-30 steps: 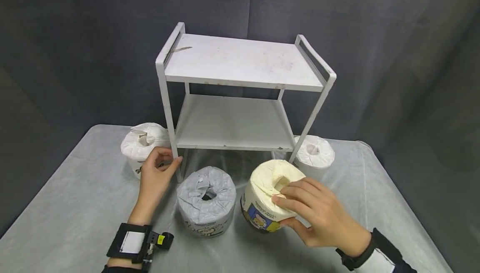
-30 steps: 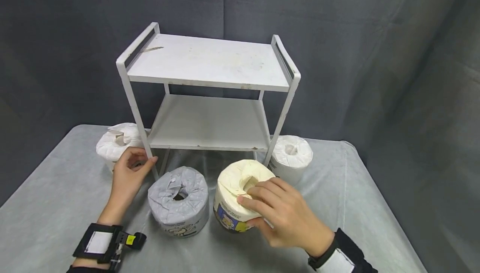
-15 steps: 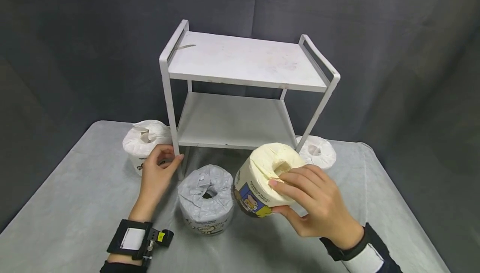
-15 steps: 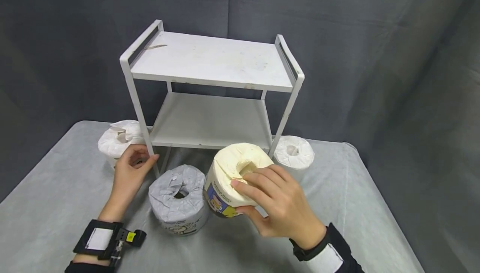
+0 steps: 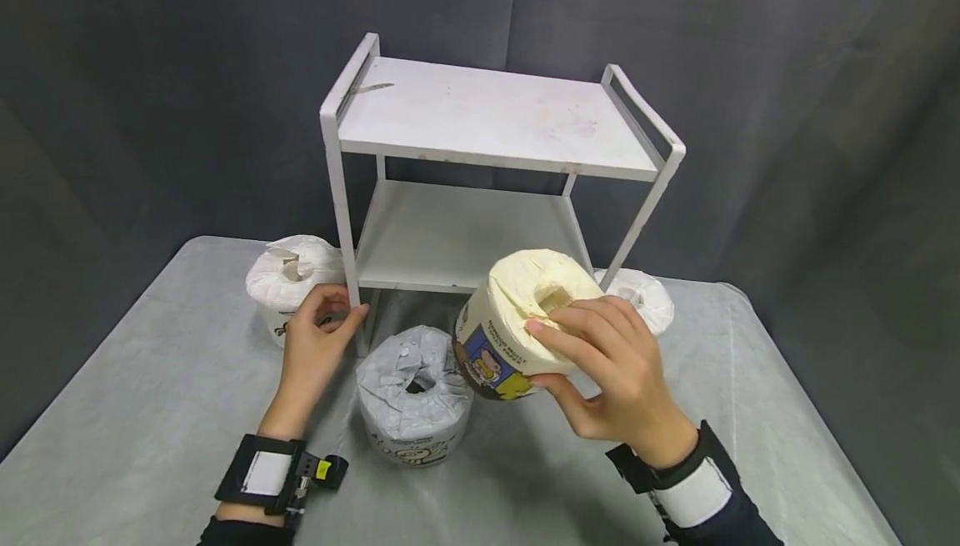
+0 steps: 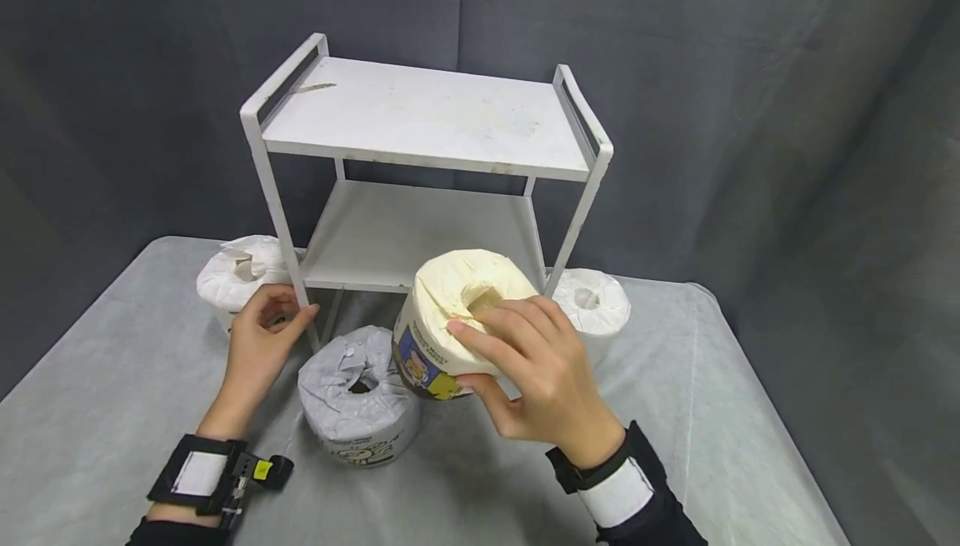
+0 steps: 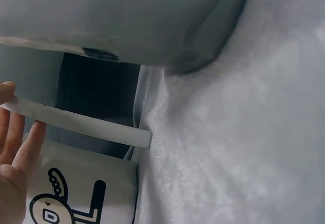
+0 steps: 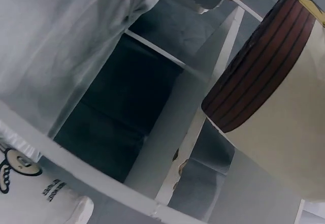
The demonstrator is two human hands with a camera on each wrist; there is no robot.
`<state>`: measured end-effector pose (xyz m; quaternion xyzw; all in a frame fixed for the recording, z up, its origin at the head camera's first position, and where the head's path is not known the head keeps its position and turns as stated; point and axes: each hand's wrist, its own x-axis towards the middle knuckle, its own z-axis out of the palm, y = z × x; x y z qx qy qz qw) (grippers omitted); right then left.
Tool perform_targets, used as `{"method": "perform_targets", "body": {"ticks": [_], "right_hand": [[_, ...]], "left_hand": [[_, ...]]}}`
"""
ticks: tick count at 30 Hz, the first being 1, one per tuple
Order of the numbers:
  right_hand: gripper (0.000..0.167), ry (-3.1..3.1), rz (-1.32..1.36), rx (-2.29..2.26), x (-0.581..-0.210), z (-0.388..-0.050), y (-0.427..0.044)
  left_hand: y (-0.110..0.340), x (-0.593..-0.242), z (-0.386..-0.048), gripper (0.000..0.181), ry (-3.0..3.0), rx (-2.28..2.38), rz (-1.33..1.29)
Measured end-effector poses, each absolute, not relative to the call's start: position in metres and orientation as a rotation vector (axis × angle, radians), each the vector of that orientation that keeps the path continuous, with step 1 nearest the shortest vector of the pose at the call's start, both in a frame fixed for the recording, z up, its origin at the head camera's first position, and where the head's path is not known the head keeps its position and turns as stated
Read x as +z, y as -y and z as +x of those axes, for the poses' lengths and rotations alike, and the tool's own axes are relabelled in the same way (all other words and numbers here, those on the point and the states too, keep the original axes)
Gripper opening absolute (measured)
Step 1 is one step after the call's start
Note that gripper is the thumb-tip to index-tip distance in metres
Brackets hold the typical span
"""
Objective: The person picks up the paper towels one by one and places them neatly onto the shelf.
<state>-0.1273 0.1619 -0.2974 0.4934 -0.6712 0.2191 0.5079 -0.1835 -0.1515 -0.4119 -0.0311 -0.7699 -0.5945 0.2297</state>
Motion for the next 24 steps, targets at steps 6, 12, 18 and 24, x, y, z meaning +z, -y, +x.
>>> {"method": "perform_targets", "body": {"ticks": [6,12,18,24], "right_hand": [[0.033,1.642,1.164,0.531,-0.293,-0.134,-0.158],[0.033,1.747,1.152,0.525,-0.286,-0.142,-0.154],[0.036,1.866,1.143,0.526,-0.281,-0.149,-0.147],[0.048,1.94,1.16,0.529,-0.276,-0.158,-0.137]], "left_hand": [[0.149,-0.411,-0.184,0.023,2.12,-1.628,-0.099],[0.149,-0.412,-0.183,0.023,2.129,-1.623,-0.091],[0.15,-0.414,-0.183,0.023,2.126,-1.623,-0.083],[0.15,-0.412,-0.183,0.023,2.094,-1.649,-0.094]]}}
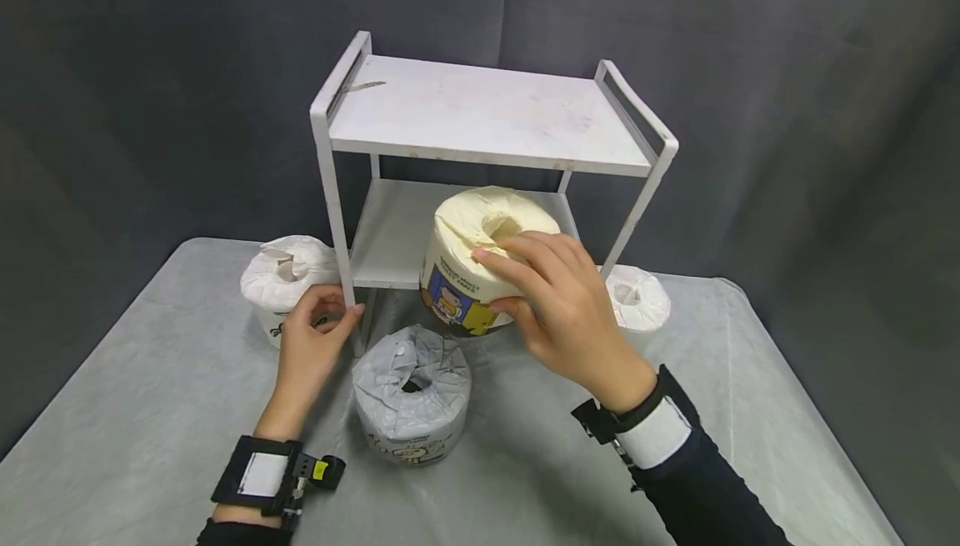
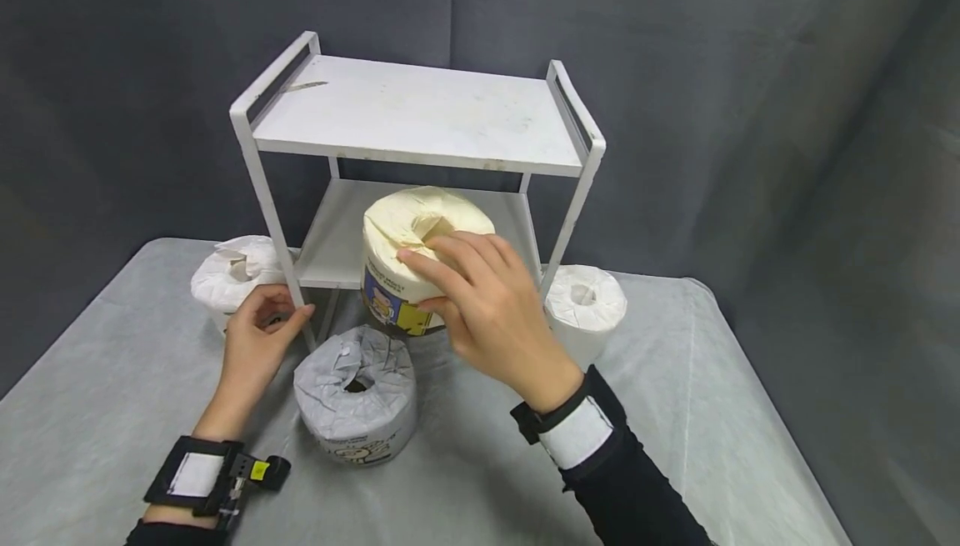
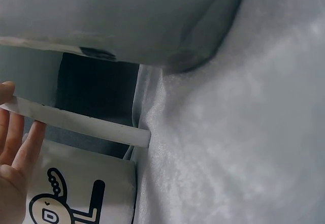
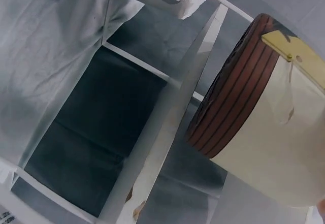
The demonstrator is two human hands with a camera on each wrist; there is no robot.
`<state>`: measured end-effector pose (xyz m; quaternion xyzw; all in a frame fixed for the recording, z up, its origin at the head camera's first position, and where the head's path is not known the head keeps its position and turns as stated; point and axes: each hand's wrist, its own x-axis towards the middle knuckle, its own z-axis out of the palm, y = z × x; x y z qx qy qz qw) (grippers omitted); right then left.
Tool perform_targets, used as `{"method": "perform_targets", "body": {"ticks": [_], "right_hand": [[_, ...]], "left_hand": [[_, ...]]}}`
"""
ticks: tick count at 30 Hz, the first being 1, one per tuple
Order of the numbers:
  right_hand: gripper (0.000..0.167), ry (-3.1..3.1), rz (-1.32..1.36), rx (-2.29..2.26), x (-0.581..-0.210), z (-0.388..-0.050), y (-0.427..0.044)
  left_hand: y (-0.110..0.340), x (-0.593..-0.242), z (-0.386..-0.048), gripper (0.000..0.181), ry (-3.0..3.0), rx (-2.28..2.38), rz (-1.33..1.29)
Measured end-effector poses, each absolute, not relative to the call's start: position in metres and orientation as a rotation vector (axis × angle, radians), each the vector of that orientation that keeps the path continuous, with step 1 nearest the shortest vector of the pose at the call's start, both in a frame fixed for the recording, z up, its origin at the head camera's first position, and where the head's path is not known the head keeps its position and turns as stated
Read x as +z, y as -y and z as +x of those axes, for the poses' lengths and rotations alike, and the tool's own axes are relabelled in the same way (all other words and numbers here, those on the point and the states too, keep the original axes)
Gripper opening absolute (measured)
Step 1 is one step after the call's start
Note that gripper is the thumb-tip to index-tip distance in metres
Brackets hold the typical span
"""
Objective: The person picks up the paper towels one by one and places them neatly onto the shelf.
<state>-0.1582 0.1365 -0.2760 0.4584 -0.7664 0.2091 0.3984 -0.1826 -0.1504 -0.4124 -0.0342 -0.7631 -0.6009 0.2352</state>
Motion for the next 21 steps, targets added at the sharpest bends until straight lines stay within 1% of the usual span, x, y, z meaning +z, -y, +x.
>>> {"method": "perform_targets", "body": {"ticks": [14,21], "right_hand": [[0.051,2.044,1.166,0.411,-0.272,-0.176,-0.112],[0.05,2.082,1.156,0.368,-0.267,-0.183,-0.102]], "left_hand": [[0.149,-0.412,-0.185,0.023,2.081,-1.654,-0.094],[0.15,-0.412,-0.185,0.024,2.108,-1.651,-0.028]]}}
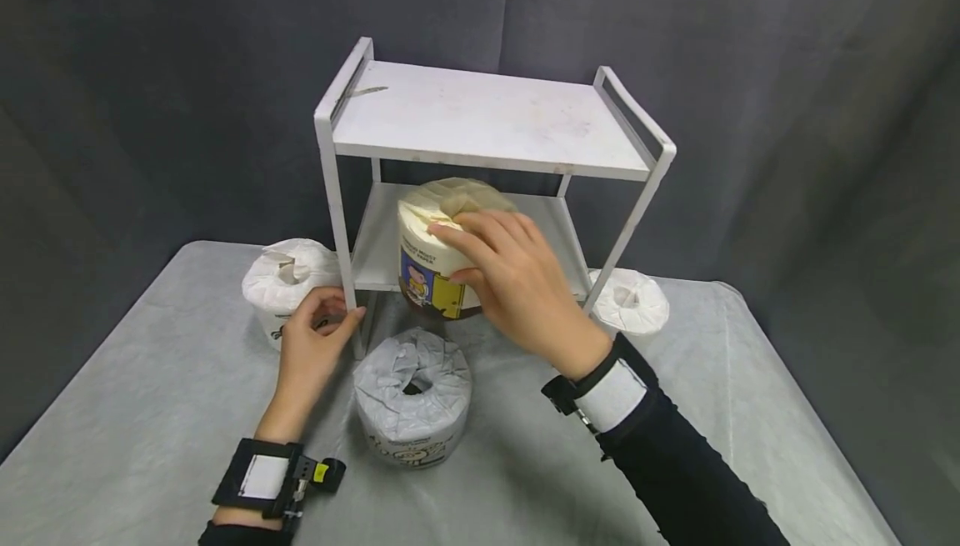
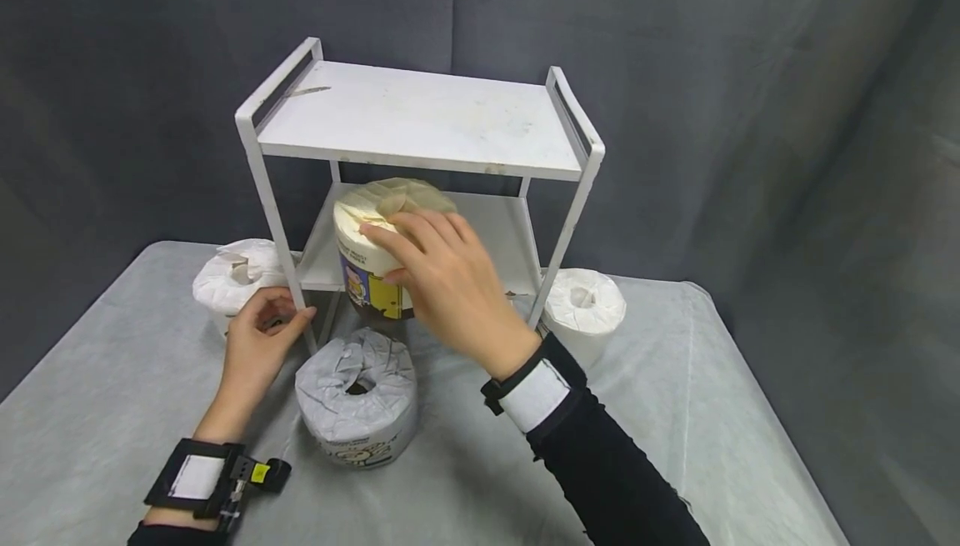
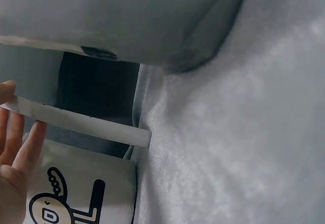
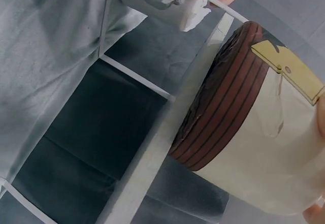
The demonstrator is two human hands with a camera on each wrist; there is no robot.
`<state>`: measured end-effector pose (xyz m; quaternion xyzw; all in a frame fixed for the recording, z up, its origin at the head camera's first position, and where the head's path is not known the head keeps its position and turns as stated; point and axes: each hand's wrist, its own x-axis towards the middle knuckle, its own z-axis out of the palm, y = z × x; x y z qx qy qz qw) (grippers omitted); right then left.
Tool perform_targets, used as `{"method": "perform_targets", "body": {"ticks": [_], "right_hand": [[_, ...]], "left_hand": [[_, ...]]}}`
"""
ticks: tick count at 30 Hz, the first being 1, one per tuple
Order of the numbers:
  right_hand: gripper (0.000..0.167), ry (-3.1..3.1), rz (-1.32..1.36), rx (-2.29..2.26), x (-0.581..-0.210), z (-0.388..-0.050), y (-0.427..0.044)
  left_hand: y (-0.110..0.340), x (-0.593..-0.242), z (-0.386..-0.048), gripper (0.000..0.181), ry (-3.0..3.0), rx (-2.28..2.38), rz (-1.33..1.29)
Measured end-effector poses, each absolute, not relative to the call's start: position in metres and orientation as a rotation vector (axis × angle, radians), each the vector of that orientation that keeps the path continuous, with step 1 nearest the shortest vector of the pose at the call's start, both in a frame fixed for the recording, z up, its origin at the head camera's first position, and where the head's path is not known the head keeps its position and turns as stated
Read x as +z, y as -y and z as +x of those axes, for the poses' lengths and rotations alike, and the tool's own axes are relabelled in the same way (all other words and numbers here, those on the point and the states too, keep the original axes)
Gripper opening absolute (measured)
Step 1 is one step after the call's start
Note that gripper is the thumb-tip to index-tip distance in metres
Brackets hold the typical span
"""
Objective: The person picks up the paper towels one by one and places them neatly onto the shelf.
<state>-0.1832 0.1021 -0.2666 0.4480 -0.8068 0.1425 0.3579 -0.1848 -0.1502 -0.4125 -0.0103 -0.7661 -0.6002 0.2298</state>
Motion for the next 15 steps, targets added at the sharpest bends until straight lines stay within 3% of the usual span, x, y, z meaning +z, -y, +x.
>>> {"method": "perform_targets", "body": {"ticks": [15], "right_hand": [[0.053,2.178,1.082,0.348,-0.261,-0.192,-0.083]], "left_hand": [[0.151,-0.414,-0.184,0.024,2.096,-1.653,-0.067]]}}
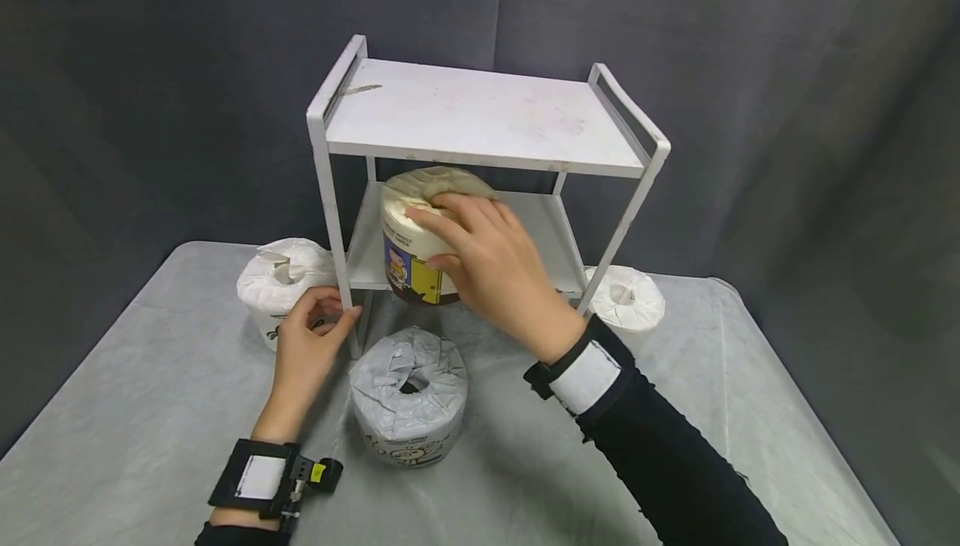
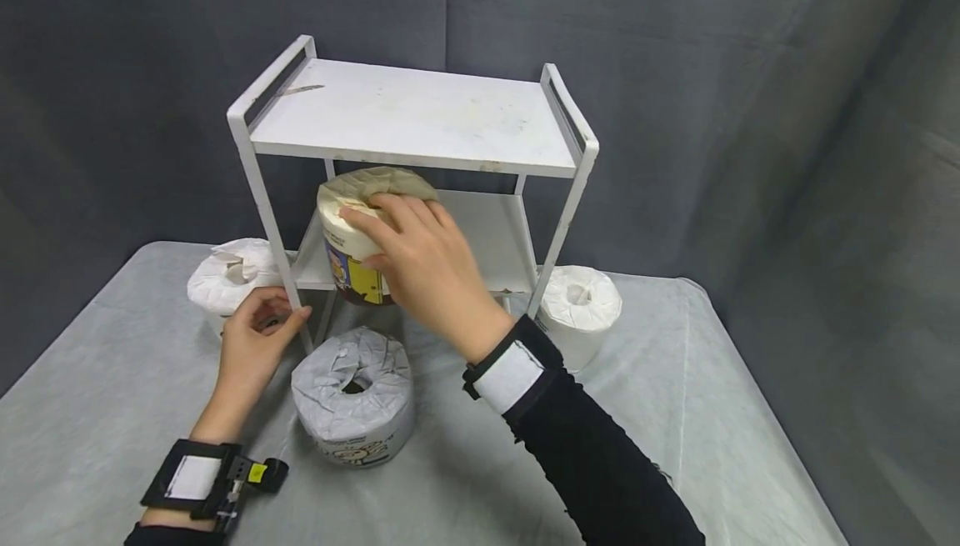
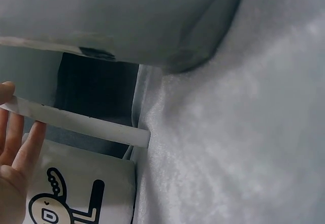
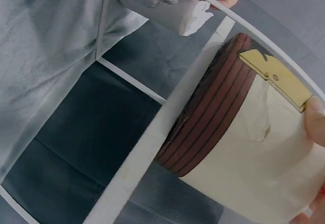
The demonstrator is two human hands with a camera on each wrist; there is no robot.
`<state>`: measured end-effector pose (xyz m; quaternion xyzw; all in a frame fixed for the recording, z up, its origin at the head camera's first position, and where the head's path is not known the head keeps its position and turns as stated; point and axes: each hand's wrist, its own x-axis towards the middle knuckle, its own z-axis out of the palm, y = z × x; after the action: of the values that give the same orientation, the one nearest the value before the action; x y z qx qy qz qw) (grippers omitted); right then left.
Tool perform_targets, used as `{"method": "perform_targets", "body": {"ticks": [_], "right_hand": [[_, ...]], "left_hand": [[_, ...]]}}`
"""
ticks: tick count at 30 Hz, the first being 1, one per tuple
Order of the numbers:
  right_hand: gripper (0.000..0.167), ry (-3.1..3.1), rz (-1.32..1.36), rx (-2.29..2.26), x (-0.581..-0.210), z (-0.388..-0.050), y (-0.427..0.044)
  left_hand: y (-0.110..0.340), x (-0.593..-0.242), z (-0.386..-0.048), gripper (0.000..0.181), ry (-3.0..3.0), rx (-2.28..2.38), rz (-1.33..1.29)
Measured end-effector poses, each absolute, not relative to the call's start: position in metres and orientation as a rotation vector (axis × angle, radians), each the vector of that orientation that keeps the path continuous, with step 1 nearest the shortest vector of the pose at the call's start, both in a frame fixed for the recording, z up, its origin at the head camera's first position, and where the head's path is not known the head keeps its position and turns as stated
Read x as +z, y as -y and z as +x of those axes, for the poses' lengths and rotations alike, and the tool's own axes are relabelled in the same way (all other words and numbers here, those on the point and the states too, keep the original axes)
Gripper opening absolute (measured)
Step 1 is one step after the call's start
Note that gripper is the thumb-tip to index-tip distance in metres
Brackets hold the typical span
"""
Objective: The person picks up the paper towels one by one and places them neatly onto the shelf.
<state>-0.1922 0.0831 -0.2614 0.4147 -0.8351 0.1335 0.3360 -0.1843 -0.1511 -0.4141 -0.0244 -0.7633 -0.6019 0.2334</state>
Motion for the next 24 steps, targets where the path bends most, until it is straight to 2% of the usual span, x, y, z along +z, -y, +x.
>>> {"method": "perform_targets", "body": {"ticks": [24], "right_hand": [[0.046,2.199,0.977,0.284,-0.255,-0.206,-0.06]], "left_hand": [[0.152,-0.415,-0.185,0.024,2.126,-1.617,-0.069]]}}
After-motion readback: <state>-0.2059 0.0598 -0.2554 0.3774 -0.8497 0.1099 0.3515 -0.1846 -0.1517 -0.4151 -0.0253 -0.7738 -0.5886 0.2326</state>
